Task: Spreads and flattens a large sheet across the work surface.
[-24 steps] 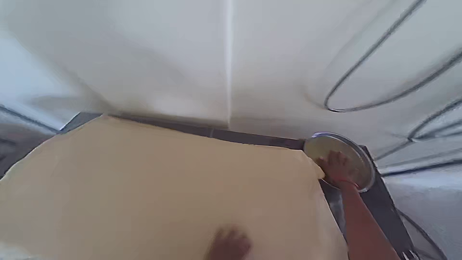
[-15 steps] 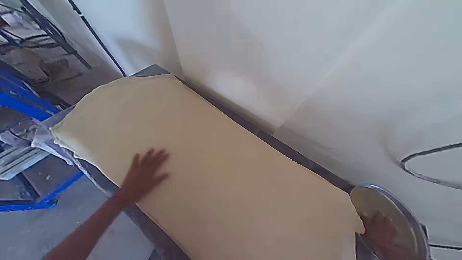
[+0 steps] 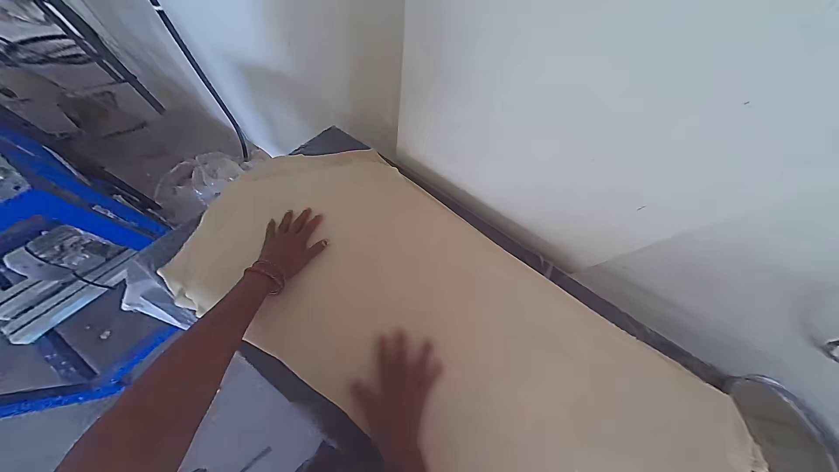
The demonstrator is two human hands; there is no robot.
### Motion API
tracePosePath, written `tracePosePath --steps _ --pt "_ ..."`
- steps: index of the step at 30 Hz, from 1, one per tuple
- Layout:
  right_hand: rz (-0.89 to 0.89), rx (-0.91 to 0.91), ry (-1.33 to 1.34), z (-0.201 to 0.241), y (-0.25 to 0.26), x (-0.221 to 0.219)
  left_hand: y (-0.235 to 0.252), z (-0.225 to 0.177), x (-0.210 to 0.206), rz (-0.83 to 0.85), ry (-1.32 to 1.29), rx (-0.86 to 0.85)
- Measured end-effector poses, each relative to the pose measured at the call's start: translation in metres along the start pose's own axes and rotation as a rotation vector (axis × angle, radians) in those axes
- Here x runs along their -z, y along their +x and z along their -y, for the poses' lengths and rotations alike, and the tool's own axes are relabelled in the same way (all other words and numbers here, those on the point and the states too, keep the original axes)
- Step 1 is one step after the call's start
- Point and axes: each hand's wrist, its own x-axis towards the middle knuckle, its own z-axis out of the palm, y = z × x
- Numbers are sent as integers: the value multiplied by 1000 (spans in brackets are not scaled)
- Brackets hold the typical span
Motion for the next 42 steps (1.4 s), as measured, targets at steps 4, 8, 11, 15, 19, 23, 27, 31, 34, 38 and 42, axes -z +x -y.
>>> tracePosePath --steps 4,8,11,15,19,23,27,31,34,38,42 --pt "326 344 220 132 111 -45 19 46 -2 140 -253 -135" --pt "243 182 100 67 201 -46 -21 47 21 302 -241 -161" --pt "32 -94 -117 -71 189 -23 -113 9 -13 105 -77 -387" --pt "79 -696 -243 -209 83 54 -217 -74 -50 63 -267 -693" --pt "9 -1080 -221 -201 41 61 -163 -141 -65 254 -312 -788" --pt "45 -696 -241 -78 72 15 -21 -203 -65 188 -161 -651" --pt "231 -255 -73 12 57 -2 90 -239 -67 90 -105 -493" --pt "171 -114 12 -38 -4 22 139 -262 -66 146 -90 -451" --pt "11 -437 -227 -175 -61 64 119 -238 -67 185 -47 -588" --pt "-13 -952 -286 -337 -121 121 94 -116 -33 212 -14 -451" --pt "-3 -1119 -247 -334 -62 116 98 -11 -25 33 8 -29"
